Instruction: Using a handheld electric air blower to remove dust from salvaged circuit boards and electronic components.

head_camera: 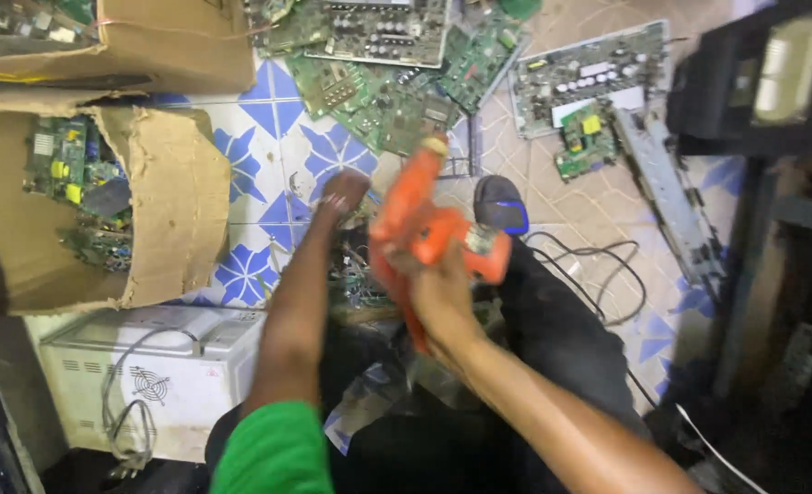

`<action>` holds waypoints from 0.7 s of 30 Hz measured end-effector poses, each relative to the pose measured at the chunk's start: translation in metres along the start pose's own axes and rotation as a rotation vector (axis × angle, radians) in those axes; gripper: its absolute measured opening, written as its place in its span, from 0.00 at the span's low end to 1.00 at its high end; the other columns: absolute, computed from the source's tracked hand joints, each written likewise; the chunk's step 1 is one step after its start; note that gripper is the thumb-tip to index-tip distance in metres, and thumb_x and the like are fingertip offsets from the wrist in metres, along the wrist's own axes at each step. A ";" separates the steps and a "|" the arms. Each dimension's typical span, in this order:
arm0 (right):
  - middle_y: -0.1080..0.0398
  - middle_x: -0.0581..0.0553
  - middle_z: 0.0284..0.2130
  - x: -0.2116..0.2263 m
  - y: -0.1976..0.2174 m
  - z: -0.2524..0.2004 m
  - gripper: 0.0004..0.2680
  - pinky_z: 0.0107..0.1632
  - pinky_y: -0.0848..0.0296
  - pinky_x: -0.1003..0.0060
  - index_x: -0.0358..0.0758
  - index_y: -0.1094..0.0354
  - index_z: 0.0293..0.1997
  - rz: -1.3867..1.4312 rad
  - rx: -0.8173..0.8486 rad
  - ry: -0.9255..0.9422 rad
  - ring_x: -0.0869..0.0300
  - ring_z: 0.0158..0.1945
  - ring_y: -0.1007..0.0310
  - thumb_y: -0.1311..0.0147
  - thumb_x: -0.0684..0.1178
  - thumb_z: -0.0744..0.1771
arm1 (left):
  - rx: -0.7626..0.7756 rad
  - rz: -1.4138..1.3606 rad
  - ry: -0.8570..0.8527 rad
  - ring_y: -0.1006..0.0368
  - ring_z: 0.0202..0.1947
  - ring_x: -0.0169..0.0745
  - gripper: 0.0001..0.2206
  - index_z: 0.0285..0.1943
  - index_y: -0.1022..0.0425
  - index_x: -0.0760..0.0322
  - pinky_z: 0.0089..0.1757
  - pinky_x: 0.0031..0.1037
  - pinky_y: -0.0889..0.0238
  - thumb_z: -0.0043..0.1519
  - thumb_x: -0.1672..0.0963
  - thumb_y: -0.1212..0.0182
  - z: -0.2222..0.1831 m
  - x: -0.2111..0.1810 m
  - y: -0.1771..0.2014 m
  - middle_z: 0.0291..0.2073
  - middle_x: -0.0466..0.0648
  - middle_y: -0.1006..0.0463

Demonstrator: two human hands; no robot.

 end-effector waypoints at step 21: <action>0.34 0.37 0.20 -0.011 0.015 0.066 0.09 0.26 0.28 0.53 0.33 0.35 0.40 -0.073 0.093 0.027 0.47 0.21 0.28 0.39 0.42 0.62 | -0.714 -0.833 0.321 0.27 0.59 0.47 0.16 0.58 0.23 0.53 0.62 0.42 0.38 0.61 0.52 0.34 -0.168 0.018 0.136 0.53 0.48 0.19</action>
Point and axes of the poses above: each hand's wrist, its own z-axis towards the middle knuckle, its own y-axis out of the back of the hand, x = y × z, the point moved 9 cm from there along z, towards the middle knuckle
